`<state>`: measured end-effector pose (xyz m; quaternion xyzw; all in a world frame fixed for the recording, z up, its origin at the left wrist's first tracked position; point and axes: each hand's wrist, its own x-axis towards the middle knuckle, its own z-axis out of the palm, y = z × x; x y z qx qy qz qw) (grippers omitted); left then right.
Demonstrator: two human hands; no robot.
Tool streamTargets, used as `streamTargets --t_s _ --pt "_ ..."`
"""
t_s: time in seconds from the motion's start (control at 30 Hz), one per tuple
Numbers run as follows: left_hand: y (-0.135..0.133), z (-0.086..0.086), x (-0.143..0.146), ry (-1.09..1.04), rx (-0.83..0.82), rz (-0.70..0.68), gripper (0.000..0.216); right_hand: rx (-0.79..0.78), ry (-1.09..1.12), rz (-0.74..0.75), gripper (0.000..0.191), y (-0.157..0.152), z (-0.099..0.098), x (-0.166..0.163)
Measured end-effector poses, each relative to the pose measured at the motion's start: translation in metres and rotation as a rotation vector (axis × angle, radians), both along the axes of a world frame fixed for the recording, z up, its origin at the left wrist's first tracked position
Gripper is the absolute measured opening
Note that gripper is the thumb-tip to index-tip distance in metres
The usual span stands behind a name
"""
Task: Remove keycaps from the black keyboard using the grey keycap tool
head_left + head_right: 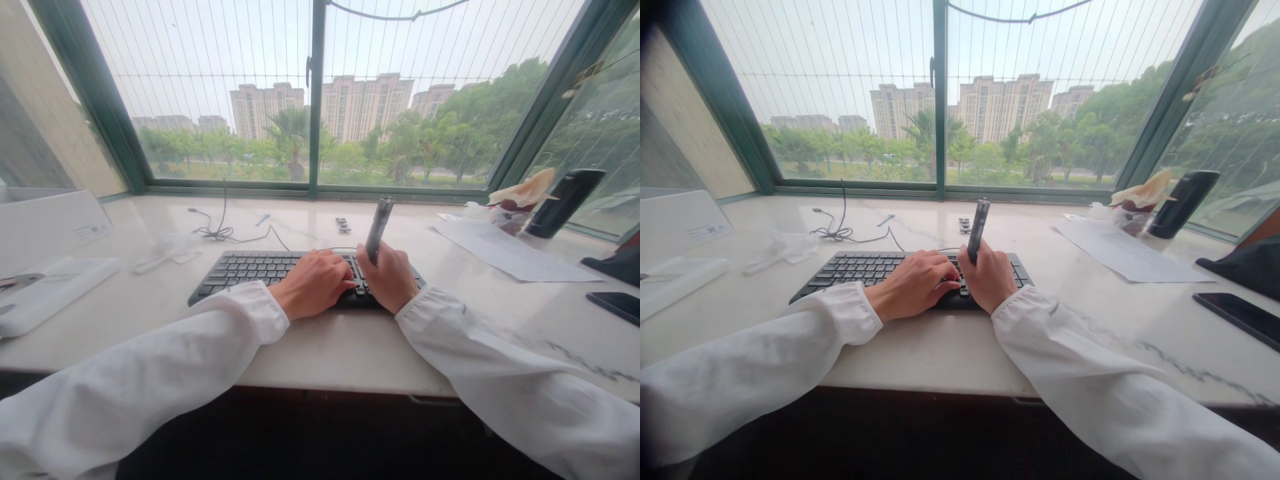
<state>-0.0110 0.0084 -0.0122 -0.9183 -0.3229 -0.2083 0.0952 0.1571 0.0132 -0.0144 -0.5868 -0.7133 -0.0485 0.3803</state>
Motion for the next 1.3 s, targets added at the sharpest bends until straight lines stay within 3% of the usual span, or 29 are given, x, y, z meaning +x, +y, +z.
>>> streamTargets --t_s 0.27,0.43,0.77,1.0,1.13,1.3 --pt "-0.002 0.0 0.001 -0.007 0.011 0.03 0.026 -0.055 0.021 -0.001 0.03 -0.002 0.004 0.003" --pt "-0.004 0.003 0.0 -0.01 0.005 0.042 0.025 -0.19 0.069 0.053 0.035 -0.005 0.009 0.005" --pt "-0.003 0.002 -0.001 -0.114 -0.015 0.019 0.026 -0.369 0.294 0.419 0.049 -0.003 0.011 0.019" --pt "-0.004 0.005 -0.001 -0.19 -0.034 0.03 0.035 -0.594 0.594 0.64 0.055 -0.003 0.021 0.024" --pt "-0.009 0.008 -0.001 -0.264 -0.159 -0.026 0.029 -0.528 0.667 0.749 0.049 -0.002 0.018 0.024" --pt "-0.015 0.013 -0.001 -0.308 -0.218 -0.167 0.027 -0.363 0.665 0.757 0.049 -0.006 0.019 0.022"
